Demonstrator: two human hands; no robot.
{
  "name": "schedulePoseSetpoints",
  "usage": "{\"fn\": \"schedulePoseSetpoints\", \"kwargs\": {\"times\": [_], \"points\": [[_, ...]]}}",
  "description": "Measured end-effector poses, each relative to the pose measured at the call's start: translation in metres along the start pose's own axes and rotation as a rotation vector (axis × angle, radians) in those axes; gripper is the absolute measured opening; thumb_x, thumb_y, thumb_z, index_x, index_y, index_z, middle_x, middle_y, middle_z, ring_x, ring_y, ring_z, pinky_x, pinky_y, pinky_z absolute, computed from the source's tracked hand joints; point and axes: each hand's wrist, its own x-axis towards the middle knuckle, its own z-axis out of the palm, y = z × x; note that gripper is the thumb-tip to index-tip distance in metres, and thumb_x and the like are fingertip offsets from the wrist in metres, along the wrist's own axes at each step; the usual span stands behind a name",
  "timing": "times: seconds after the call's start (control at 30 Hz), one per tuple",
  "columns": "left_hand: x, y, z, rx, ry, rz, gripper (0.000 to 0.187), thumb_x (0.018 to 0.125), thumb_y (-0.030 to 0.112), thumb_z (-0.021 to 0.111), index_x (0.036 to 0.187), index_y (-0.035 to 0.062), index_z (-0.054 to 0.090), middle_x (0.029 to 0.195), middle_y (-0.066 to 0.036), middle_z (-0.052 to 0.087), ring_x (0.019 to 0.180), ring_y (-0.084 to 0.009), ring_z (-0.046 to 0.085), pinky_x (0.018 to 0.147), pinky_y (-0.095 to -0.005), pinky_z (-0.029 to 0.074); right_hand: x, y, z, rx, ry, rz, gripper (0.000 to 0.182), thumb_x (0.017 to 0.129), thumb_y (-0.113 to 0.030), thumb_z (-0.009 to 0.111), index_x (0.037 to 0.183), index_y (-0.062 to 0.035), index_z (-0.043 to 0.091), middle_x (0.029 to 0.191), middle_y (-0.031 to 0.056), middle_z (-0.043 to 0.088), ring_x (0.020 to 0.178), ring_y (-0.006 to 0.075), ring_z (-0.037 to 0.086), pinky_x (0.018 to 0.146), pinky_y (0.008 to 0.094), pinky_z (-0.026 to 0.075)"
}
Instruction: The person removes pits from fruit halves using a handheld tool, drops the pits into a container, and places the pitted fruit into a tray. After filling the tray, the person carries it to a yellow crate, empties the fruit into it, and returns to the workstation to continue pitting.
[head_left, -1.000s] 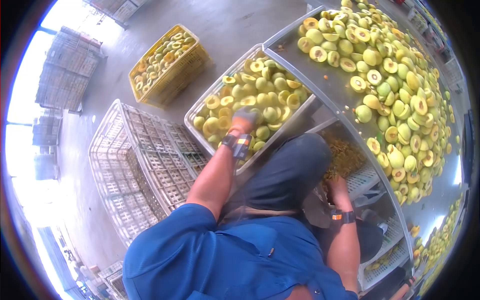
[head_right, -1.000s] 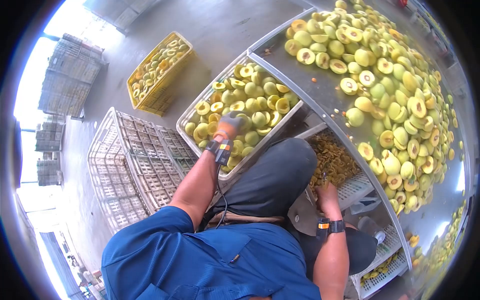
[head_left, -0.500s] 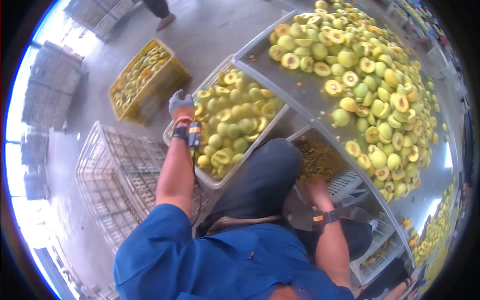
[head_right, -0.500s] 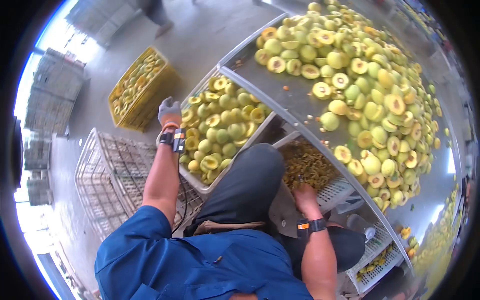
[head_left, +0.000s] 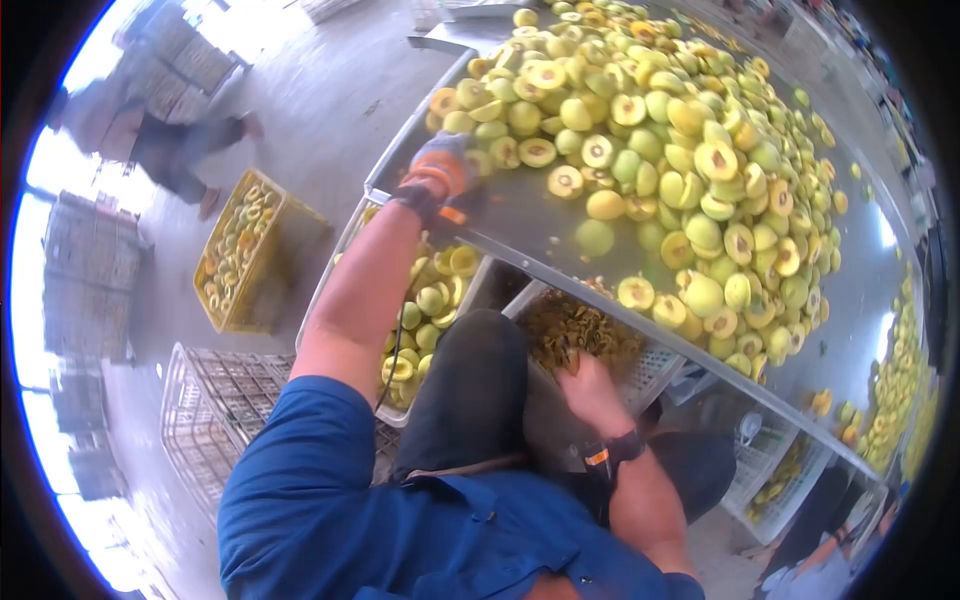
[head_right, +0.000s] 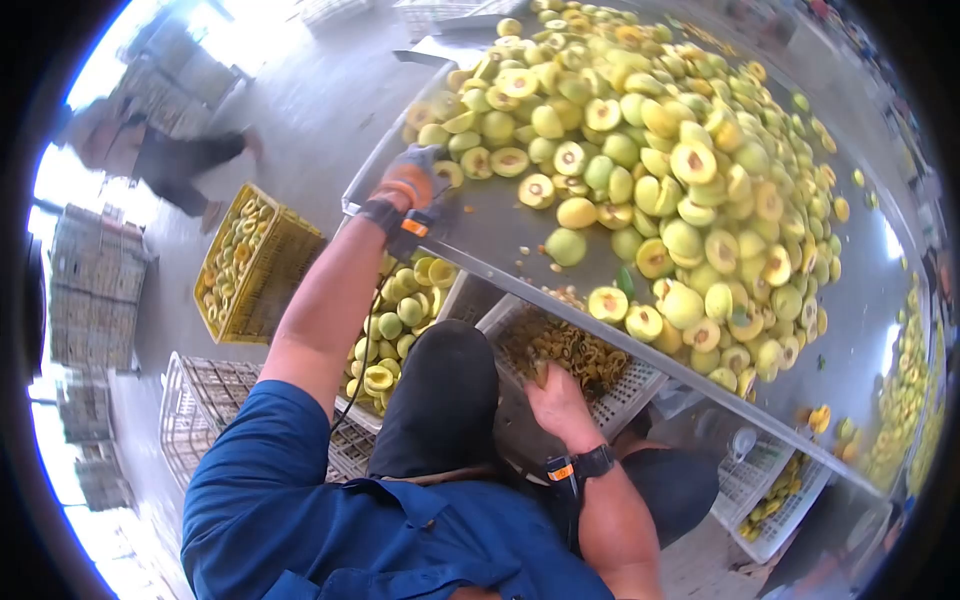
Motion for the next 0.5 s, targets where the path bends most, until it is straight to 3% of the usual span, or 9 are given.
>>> {"fn": "schedulePoseSetpoints", "kwargs": {"times": [0.03, 0.17, 0.2, 0.3, 0.4, 0.5], "points": [[-0.003, 0.0, 0.0, 0.026, -0.058, 0.012, 0.037, 0.086, 0.032, 0.079, 0.116, 0.0104, 0.075, 0.114, -0.019, 0.075, 0.113, -0.039, 0.069, 0.098, -0.0469, 0.055, -0.003, -0.005, -0.002, 0.021, 0.003, -0.013, 0.036, 0.092, -0.025, 0.067, 0.107, 0.007, 0.063, 0.1, 0.0343, 0.069, 0.1, 0.0539, 0.065, 0.087, 0.0546, 0.053], [-0.03, 0.007, 0.004, -0.236, -0.052, -0.152, 0.035, 0.086, 0.027, 0.083, 0.112, 0.0058, 0.074, 0.103, -0.016, 0.076, 0.085, -0.0273, 0.074, 0.075, -0.0389, 0.059, -0.004, -0.039, -0.017, 0.091, 0.018, -0.09, 0.036, 0.095, -0.027, 0.068, 0.109, 0.0051, 0.062, 0.1, 0.0332, 0.069, 0.1, 0.0537, 0.065, 0.087, 0.0544, 0.052], [-0.047, 0.042, -0.028, -0.602, -0.158, -0.345, 0.034, 0.089, 0.018, 0.081, 0.118, 0.0033, 0.074, 0.099, -0.013, 0.075, 0.077, -0.0167, 0.071, 0.064, -0.0316, 0.056, -0.005, -0.043, -0.02, 0.111, 0.038, -0.116, 0.036, 0.095, -0.027, 0.068, 0.11, 0.0049, 0.062, 0.1, 0.0329, 0.069, 0.1, 0.0534, 0.065, 0.087, 0.0542, 0.053], [-0.098, 0.101, -0.061, -1.018, -0.169, -0.219, 0.037, 0.091, 0.008, 0.077, 0.128, 0.0033, 0.072, 0.101, -0.011, 0.075, 0.08, -0.0099, 0.069, 0.063, -0.0275, 0.055, -0.013, -0.07, -0.035, 0.218, 0.089, -0.16, 0.035, 0.096, -0.024, 0.068, 0.114, 0.0045, 0.062, 0.1, 0.0322, 0.071, 0.099, 0.0521, 0.067, 0.086, 0.0531, 0.053], [-0.146, 0.15, -0.068, -0.876, -0.168, 0.081, 0.045, 0.091, 0.005, 0.077, 0.135, 0.0041, 0.069, 0.106, -0.01, 0.076, 0.085, -0.0108, 0.069, 0.071, -0.0283, 0.057, -0.024, -0.087, -0.049, 0.237, 0.184, -0.235, 0.034, 0.096, -0.023, 0.067, 0.115, 0.0043, 0.061, 0.097, 0.0327, 0.071, 0.097, 0.0533, 0.067, 0.084, 0.0538, 0.053], [-0.177, 0.184, -0.07, -0.744, -0.166, 0.221, 0.044, 0.092, 0.005, 0.077, 0.135, 0.0041, 0.069, 0.11, -0.009, 0.077, 0.09, -0.0121, 0.069, 0.082, -0.03, 0.058, -0.033, -0.084, -0.06, 0.209, 0.252, -0.299, 0.032, 0.096, -0.023, 0.067, 0.112, 0.004, 0.061, 0.093, 0.0336, 0.07, 0.093, 0.0547, 0.066, 0.08, 0.0568, 0.053]]}}
